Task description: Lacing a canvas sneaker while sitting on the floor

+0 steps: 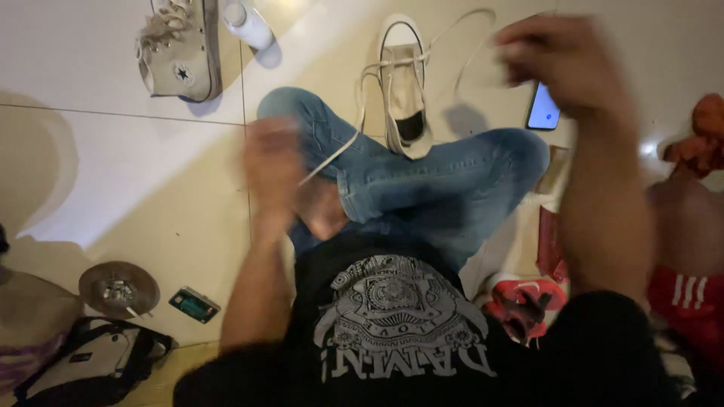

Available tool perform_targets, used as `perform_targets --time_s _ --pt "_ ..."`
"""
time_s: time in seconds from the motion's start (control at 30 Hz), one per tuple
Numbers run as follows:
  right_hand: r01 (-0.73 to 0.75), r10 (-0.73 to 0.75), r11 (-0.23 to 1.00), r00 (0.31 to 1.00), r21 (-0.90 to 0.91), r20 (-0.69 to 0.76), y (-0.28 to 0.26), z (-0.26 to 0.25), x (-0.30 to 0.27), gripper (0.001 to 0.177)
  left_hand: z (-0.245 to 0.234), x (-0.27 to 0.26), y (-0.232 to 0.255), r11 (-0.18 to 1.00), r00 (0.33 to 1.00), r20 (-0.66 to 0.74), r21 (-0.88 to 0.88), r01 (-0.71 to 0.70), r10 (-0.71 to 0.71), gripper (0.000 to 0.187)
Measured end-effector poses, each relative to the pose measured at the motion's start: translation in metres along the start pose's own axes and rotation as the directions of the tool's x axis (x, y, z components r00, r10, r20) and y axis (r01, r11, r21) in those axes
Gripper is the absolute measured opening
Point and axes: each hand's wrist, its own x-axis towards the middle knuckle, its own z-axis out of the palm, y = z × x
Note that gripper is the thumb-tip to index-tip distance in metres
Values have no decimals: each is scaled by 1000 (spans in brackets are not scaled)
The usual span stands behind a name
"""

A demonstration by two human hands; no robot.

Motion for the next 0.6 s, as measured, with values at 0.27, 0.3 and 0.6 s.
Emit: perform_targets --time_s 0.27,0.3,0.6 --pt "-125 140 978 987 -164 78 110 125 102 22 200 -8 60 995 792 610 86 -55 -9 48" --pt "-127 142 978 987 -165 78 108 126 110 22 208 -2 61 995 791 611 85 -53 -10 48" --pt "-77 121 894 990 -441 73 126 165 133 17 232 -1 8 986 806 572 34 162 -152 34"
